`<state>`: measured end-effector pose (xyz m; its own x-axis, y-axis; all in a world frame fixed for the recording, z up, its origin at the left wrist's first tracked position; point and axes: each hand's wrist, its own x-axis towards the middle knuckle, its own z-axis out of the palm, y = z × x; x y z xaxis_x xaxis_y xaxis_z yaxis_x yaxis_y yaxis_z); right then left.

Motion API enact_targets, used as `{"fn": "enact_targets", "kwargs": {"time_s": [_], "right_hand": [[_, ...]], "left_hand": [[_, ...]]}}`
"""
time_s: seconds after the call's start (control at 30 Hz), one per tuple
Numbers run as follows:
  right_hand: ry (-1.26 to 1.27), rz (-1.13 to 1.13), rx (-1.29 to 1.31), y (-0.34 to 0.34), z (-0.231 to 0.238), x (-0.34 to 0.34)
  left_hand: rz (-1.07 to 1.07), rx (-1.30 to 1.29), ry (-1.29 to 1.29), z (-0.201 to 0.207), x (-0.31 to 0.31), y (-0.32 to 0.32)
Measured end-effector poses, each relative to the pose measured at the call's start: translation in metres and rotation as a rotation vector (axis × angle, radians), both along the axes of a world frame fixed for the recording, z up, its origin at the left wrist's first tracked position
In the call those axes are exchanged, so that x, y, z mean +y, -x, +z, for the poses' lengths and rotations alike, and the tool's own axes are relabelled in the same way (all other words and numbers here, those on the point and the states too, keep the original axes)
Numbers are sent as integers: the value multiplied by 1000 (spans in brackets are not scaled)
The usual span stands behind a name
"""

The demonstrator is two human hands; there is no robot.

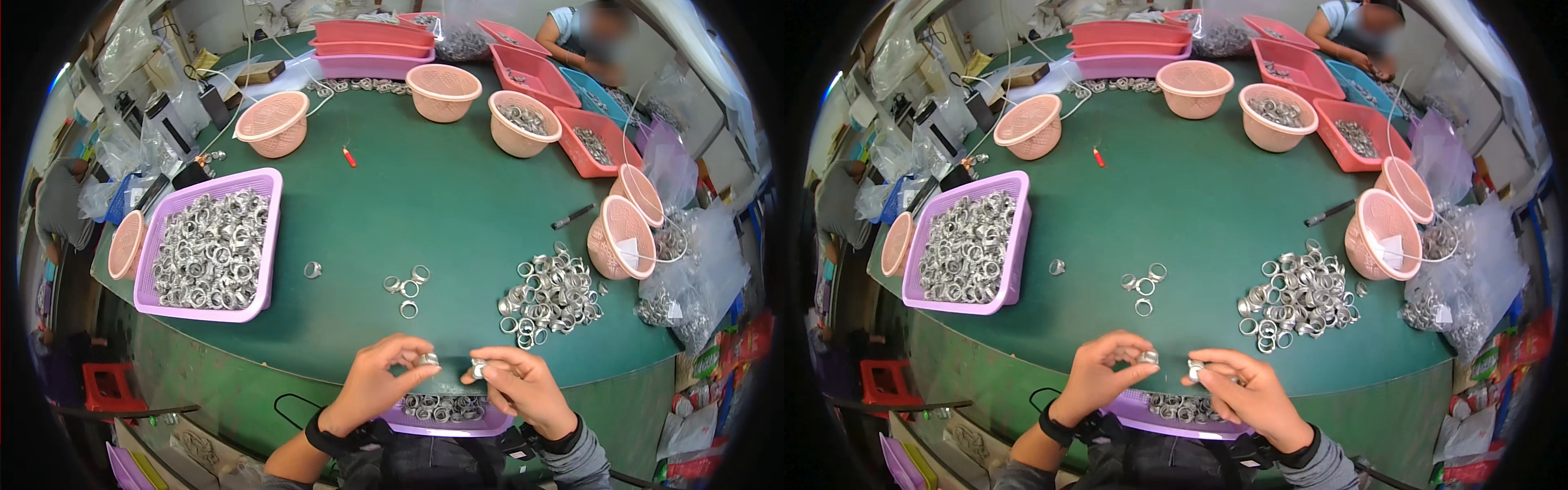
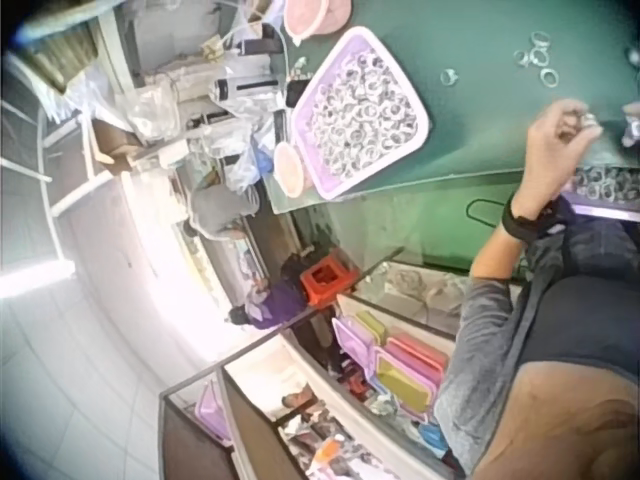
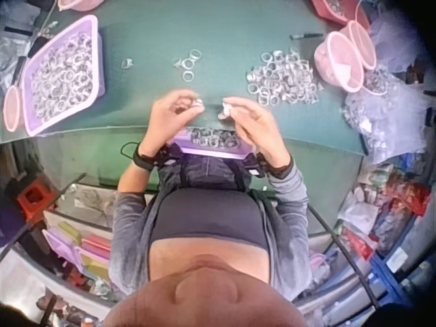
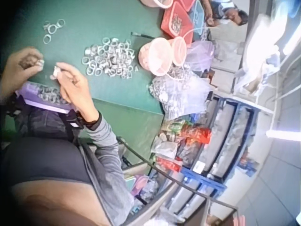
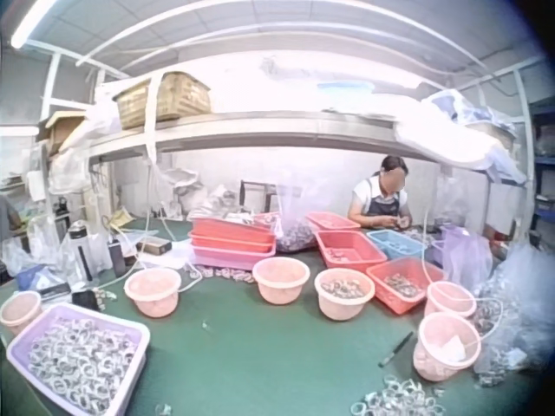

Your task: Sorting and inspecting small metal rings and caps on a fabrication workbench.

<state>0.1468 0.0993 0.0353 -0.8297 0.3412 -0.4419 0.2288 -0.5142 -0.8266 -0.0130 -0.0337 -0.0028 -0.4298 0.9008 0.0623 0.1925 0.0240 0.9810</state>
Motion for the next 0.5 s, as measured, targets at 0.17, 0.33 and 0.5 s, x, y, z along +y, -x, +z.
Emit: {"fn": "enact_targets", "kwargs": {"time_s": [0.17,0.33,0.5], "right_hand": [[-159,-59,-50,0,-5,-15],[-593,-69,106,-3,-6,-24],[-709,-93,151,-7,-6,-22]], "left_hand": [[31,-374,-310,-4,3,-27],[101,-207,-341,-1,2,-37],[-13,-173,-245,3,-3,-34]]}}
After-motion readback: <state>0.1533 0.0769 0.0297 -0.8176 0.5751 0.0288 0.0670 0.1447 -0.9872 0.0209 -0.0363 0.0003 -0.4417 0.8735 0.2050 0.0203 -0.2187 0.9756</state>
